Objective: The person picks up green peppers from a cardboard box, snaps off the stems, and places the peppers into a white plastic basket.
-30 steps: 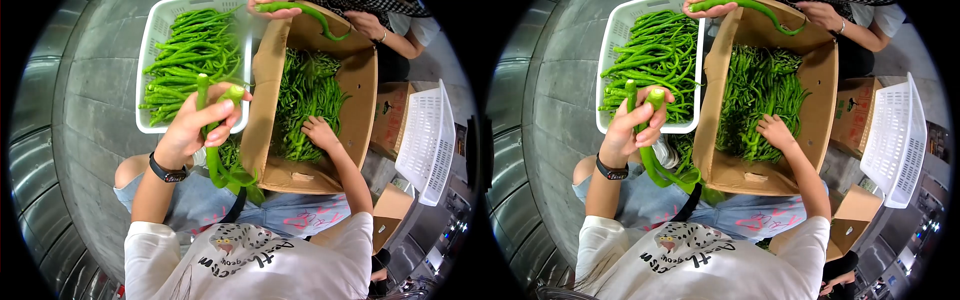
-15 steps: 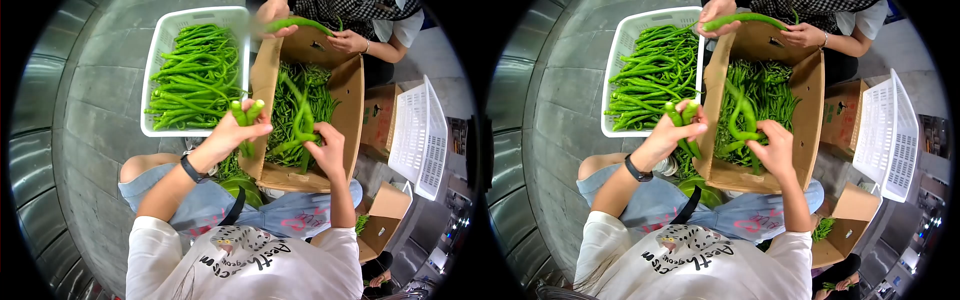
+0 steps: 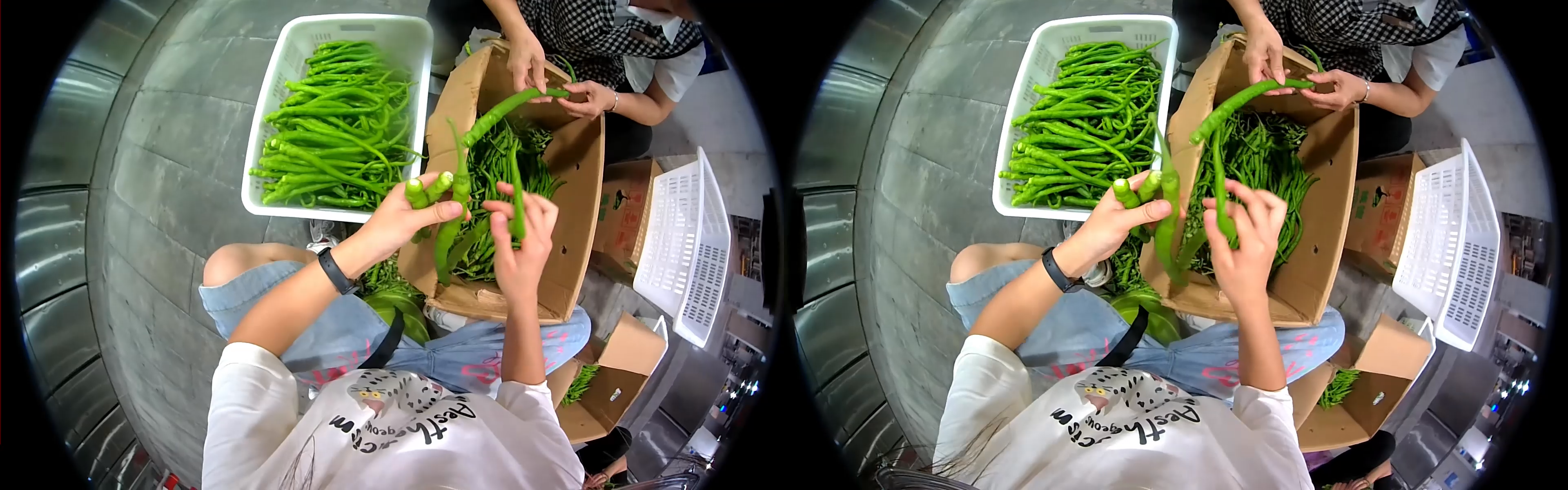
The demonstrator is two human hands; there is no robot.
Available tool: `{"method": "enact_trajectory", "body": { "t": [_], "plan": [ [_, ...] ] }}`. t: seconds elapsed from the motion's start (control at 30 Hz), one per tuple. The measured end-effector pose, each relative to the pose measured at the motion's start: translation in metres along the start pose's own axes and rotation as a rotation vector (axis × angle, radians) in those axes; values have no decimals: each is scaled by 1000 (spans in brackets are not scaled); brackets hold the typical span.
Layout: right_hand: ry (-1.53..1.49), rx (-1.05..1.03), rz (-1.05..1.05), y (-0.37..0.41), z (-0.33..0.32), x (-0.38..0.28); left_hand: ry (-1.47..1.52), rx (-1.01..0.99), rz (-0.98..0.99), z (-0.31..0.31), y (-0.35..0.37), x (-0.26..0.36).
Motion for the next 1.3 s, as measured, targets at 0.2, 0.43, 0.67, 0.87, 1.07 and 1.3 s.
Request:
{"method": "enact_trajectory", "body": {
  "t": [0.2, 0.43, 0.67, 0.87, 1.07, 1.3],
  "plan": [
    [-863, -294, 443, -1, 31, 16, -81, -210, -119, 24, -2, -16],
    [-1276, -455, 710, 0, 51, 24, -123, -352, -159, 34, 0, -17],
    [-1357, -433, 944, 22, 62, 62, -35, -278, -72, 27, -2, -5],
    [-1099, -403, 972, 44, 60, 101, 71, -140, -54, 8, -10, 0],
    [-1306, -324, 1099, 71, 63, 112, 3, -129, -71, 7, -10, -4],
    [-1633, -287, 1316, 71, 88, 59, -296, -319, 169, 46, 2, -3]
  ]
}}
Point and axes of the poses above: each hand's wrist, its own y-axis away from the middle knuckle, its own z-axis out of the palm, x = y × z, the point moved 7 cm from there along -y, towards the middle knuckle, and after that the axes turned 14 degrees about y, right-handed, at the moved point
